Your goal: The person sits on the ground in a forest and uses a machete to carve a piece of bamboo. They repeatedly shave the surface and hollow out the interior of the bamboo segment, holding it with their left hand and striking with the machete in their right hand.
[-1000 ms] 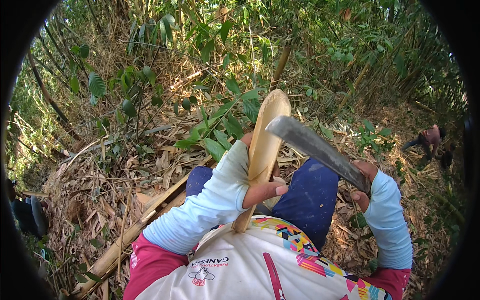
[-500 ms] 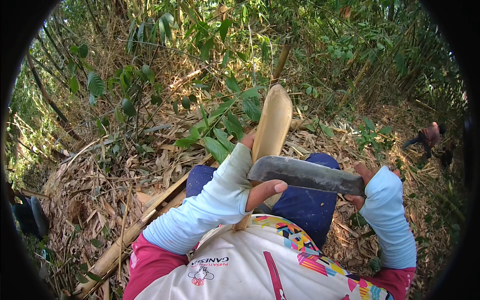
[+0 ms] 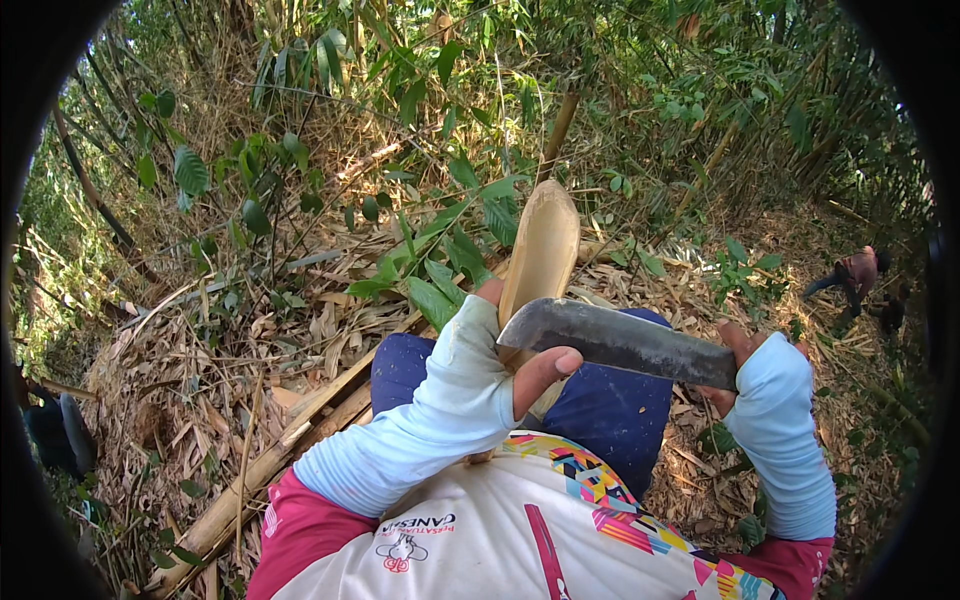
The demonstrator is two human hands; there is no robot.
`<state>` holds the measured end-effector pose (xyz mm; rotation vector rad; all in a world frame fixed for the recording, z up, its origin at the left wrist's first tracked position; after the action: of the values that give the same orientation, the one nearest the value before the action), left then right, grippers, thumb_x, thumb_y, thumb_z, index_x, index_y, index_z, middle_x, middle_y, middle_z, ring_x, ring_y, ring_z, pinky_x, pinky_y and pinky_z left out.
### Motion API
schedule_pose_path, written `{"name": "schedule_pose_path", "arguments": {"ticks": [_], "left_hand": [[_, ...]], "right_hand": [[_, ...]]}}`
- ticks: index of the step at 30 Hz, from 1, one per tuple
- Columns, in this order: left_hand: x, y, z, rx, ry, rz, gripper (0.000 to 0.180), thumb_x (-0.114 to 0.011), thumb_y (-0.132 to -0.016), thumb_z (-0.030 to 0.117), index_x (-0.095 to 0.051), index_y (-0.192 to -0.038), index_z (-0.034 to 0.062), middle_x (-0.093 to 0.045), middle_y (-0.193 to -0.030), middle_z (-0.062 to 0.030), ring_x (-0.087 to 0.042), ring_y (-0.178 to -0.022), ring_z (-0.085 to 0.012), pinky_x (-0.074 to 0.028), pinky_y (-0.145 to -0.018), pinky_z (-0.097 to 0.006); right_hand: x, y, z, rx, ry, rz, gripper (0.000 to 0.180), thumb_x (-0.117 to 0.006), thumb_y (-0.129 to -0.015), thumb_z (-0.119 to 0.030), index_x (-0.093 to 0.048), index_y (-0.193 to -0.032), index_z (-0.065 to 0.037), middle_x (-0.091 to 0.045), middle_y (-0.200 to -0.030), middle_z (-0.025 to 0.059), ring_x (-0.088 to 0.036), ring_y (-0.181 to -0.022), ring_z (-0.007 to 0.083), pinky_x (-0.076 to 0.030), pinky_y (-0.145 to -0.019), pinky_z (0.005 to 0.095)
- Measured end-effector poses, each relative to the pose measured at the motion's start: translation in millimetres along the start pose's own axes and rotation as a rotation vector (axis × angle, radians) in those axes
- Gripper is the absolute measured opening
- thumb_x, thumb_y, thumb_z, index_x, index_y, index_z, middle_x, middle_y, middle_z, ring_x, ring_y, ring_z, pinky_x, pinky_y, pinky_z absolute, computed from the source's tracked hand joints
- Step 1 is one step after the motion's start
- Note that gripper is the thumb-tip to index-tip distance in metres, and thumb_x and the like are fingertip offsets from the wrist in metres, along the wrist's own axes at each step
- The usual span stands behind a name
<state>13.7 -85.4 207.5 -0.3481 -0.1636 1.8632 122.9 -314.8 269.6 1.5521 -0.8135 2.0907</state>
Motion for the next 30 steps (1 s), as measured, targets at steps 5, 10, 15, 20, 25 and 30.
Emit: {"name": "schedule_pose_path", "arguments": {"ticks": [5, 10, 15, 20, 25, 30], "left_hand": [[3, -3, 21, 0.000, 0.107, -0.147, 0.084, -0.077, -0.086, 0.024, -0.025, -0.147, -0.0017, -0.053, -0.127, -0.0111, -0.053, -0.115, -0.0174, -0.043, -0.100, -0.032], [4, -6, 32, 0.188, 0.037, -0.260, 0.088, -0.076, -0.086, 0.032, -0.023, -0.147, -0.0041, -0.050, -0.127, -0.0134, -0.050, -0.116, -0.0188, -0.042, -0.100, -0.032], [-6, -5, 45, -0.045, -0.049, -0.153, 0.095, -0.080, -0.082, 0.028, -0.020, -0.147, -0.0059, -0.049, -0.130, -0.0154, -0.051, -0.116, -0.0204, -0.043, -0.100, -0.033], [-4, -5, 36, -0.118, -0.214, -0.100, 0.099, -0.083, -0.079, 0.028, -0.020, -0.147, -0.0062, -0.049, -0.132, -0.0184, -0.051, -0.119, -0.0214, -0.043, -0.101, -0.035], [-2, -5, 27, -0.079, -0.219, -0.093, 0.093, -0.083, -0.081, 0.027, -0.024, -0.145, -0.0054, -0.051, -0.131, -0.0176, -0.053, -0.116, -0.0208, -0.045, -0.099, -0.034], [-5, -4, 29, -0.128, -0.128, -0.049, 0.082, -0.081, -0.084, 0.025, -0.029, -0.142, -0.0038, -0.058, -0.120, -0.0130, -0.058, -0.106, -0.0157, -0.048, -0.091, -0.029]], "right_hand": [[9, 2, -2, 0.091, -0.034, 0.076, 0.074, -0.086, -0.064, -0.035, -0.058, -0.125, -0.006, -0.060, -0.075, 0.0097, -0.058, -0.070, 0.0280, -0.042, -0.068, 0.0418], [13, 3, -4, 0.100, -0.013, 0.089, 0.074, -0.086, -0.063, -0.037, -0.058, -0.124, -0.007, -0.057, -0.072, 0.0087, -0.056, -0.068, 0.0283, -0.042, -0.071, 0.0448], [16, 1, -7, 0.082, 0.034, 0.066, 0.073, -0.087, -0.062, -0.037, -0.059, -0.123, -0.010, -0.056, -0.070, 0.0072, -0.057, -0.067, 0.0286, -0.040, -0.074, 0.0485], [22, 2, -7, 0.110, 0.045, 0.086, 0.073, -0.086, -0.061, -0.036, -0.059, -0.122, -0.009, -0.056, -0.070, 0.0063, -0.055, -0.066, 0.0283, -0.040, -0.073, 0.0469], [27, 1, -8, 0.106, 0.084, 0.101, 0.073, -0.087, -0.062, -0.034, -0.058, -0.123, -0.006, -0.056, -0.070, 0.0063, -0.055, -0.064, 0.0278, -0.039, -0.072, 0.0448], [27, 2, -8, 0.107, 0.069, 0.119, 0.074, -0.087, -0.062, -0.029, -0.058, -0.125, -0.006, -0.056, -0.071, 0.0068, -0.055, -0.065, 0.0274, -0.039, -0.071, 0.0429]]}}
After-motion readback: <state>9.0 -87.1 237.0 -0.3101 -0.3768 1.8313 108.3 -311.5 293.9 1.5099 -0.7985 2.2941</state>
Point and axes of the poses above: each hand's wrist, its own y-axis away from the middle knuckle, its own x-axis out of the back of the hand, z = x × y, the point moved 9 cm from there along -y, towards the middle knuckle
